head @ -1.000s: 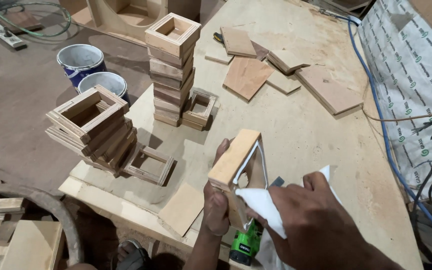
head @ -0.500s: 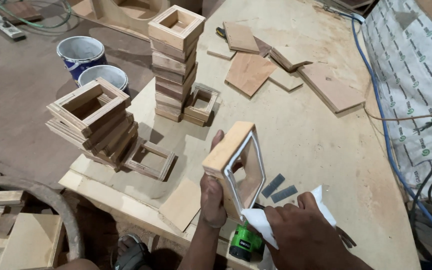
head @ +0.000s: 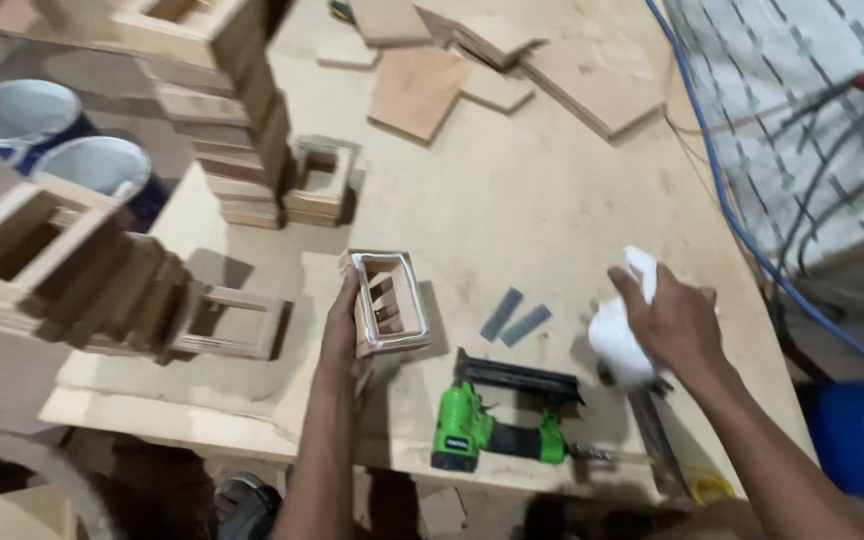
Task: Assembling small wooden frames using glue and a pneumatic nail gun.
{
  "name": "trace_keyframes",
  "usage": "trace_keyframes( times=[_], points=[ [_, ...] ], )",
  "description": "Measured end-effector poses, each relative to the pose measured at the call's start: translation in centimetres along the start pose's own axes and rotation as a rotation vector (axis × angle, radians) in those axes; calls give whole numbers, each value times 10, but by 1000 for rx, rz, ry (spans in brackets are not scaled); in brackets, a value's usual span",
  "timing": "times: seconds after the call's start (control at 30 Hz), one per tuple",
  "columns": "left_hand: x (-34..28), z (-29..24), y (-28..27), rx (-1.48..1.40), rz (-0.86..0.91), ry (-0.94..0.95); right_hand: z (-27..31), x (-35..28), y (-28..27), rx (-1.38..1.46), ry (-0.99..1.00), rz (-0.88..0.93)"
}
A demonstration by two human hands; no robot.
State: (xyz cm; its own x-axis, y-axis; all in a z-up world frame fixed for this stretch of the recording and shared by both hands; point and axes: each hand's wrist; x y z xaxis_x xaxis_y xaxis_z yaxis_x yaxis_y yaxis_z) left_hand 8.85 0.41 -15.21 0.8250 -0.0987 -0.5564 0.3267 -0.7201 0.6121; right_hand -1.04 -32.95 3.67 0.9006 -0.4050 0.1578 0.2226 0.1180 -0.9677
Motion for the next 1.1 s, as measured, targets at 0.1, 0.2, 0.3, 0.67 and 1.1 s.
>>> trace_keyframes(
  times=[0.1, 0.2, 0.3, 0.67, 1.1],
  points=[
    [56, 36, -25, 315, 56, -117, -66, 30, 64, -179, 16, -29],
    [55, 39, -10, 539, 95, -232, -119, 43, 102, -240, 122, -52],
    [55, 4, 0, 1006, 61, 55, -145, 53, 136, -230, 197, -82],
    [-48, -51, -62, 2202, -59, 512, -48, 58, 179, 142, -203, 54],
    [-115, -133, -94, 1233, -105, -186, 141, 49, 196, 83, -705, 734]
  ],
)
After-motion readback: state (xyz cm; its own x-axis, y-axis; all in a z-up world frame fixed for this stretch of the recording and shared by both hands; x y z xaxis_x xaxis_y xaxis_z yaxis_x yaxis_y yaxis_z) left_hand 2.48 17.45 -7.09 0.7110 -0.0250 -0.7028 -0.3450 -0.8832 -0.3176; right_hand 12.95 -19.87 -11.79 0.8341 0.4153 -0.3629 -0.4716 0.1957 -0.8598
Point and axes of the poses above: each hand's wrist, its own x-axis towards the middle knuckle, its own y-axis out of the palm, z = x × y, and after that the axes turned 11 degrees about -z, right-handed
